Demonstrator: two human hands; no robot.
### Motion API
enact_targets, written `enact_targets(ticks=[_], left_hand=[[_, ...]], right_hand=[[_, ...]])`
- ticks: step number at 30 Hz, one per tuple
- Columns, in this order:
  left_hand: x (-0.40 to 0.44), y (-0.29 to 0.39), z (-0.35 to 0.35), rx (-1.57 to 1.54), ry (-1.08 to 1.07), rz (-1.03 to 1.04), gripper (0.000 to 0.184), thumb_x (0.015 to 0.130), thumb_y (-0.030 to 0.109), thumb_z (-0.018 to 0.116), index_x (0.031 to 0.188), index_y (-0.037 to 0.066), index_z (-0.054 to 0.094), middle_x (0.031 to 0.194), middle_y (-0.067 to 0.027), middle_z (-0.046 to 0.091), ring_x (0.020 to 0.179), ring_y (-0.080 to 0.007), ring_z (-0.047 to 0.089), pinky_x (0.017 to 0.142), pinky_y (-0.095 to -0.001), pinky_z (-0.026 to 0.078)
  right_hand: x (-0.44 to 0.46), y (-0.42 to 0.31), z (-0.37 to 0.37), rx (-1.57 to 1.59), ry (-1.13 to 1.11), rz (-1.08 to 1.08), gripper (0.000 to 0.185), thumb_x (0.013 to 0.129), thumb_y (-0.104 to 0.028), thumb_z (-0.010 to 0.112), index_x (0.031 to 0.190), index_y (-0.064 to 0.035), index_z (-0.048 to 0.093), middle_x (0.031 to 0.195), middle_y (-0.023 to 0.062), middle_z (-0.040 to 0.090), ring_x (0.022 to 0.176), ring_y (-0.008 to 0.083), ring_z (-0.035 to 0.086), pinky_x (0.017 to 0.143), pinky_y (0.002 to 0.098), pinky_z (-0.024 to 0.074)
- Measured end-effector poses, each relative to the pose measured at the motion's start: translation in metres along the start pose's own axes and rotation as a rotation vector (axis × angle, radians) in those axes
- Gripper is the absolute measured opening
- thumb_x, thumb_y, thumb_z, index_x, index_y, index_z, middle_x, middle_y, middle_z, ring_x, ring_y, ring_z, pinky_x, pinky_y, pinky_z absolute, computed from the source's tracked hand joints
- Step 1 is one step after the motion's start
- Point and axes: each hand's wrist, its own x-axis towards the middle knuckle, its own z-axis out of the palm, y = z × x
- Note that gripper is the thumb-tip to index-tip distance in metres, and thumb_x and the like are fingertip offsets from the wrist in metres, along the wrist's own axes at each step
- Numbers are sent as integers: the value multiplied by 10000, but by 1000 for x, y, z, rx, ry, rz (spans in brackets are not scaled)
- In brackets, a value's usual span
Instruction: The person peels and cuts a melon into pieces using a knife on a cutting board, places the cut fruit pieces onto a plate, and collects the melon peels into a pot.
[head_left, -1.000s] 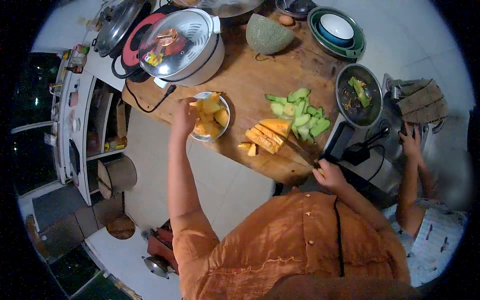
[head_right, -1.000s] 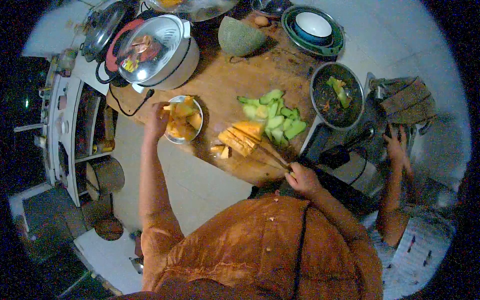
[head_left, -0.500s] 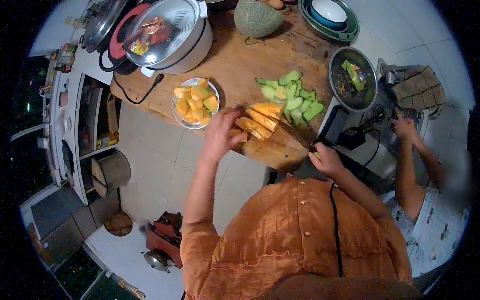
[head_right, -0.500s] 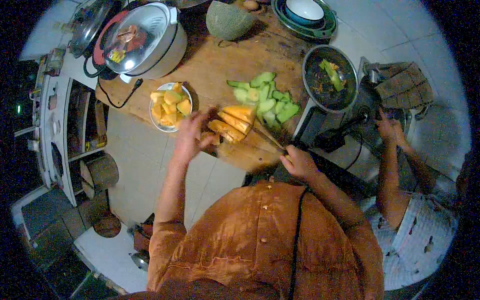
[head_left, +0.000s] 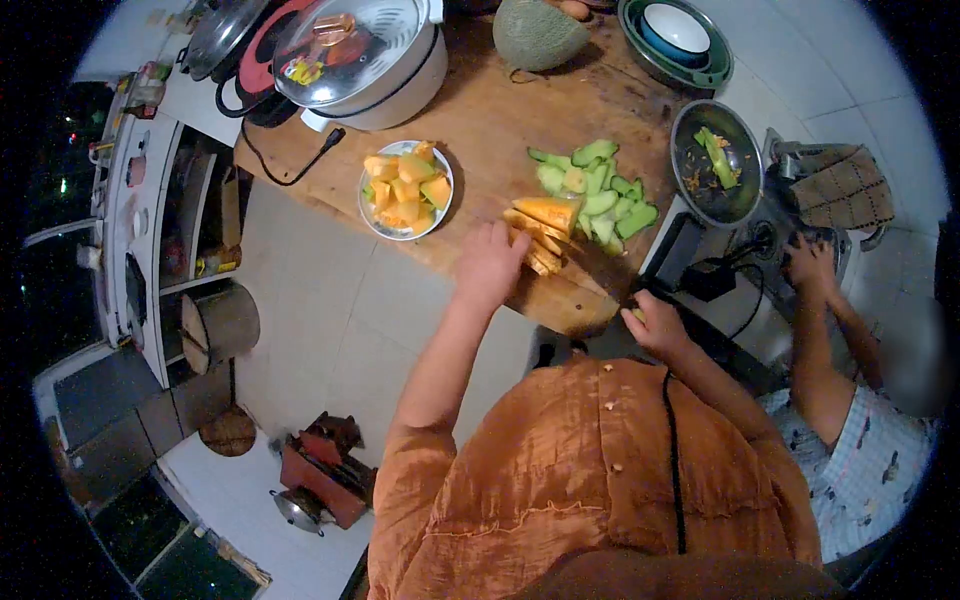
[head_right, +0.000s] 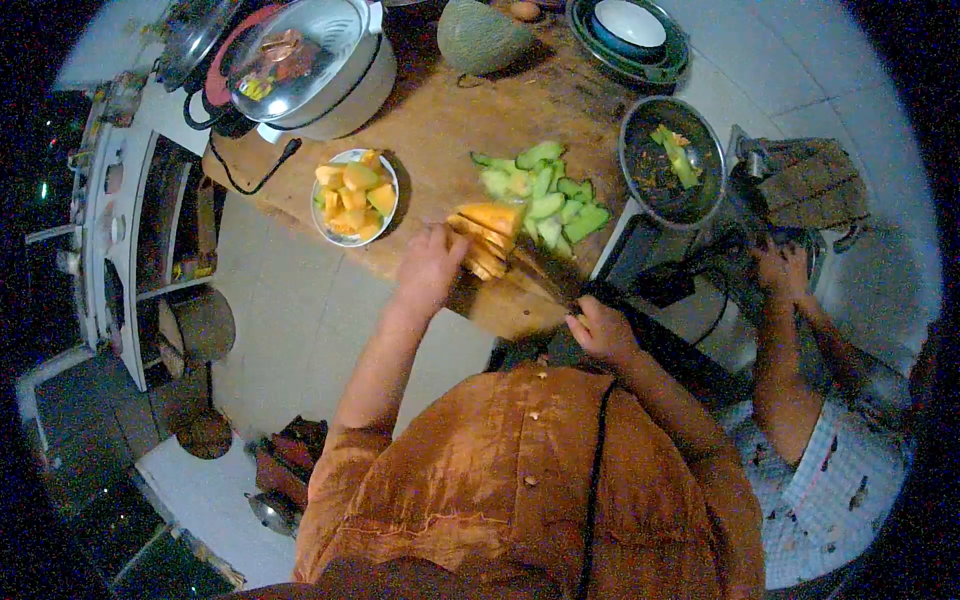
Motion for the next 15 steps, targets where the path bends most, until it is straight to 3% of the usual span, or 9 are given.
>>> enact_targets(ticks=[4,7,10,11,15], left_hand=[[-22,22,-5,-37,40,-32,233,712,105,596,938,56,570,925,-156,552,867,-334,541,705,-403,459],[-47,47,-3,-309,-92,-279,309,698,107,663,965,21,534,924,-194,548,834,-383,544,692,-431,465],[-72,58,43,-569,129,-466,395,697,118,707,1003,-4,489,949,-237,537,827,-434,535,714,-460,458],[-75,60,52,-618,97,-547,402,732,129,689,1033,-15,463,964,-273,524,875,-452,516,732,-464,453],[-78,73,76,-613,328,-595,411,718,81,689,1038,-29,455,940,-252,512,903,-415,501,740,-441,456]], right_hand=[[-6,3,-7,-2,-15,40,298,825,-291,593,877,-20,481,745,230,557,705,422,552,585,487,424],[-12,11,-6,-6,-5,55,295,824,-288,594,879,-22,481,747,227,564,718,421,560,590,483,432],[-15,19,4,-7,-25,50,297,825,-292,590,882,-21,481,750,225,570,722,420,566,590,477,441],[-15,18,5,-7,-42,43,300,827,-298,586,880,-22,480,748,224,571,721,419,567,590,476,443],[-13,-6,5,-42,-84,18,305,837,-317,567,872,-27,480,766,219,579,732,414,572,600,474,454]])
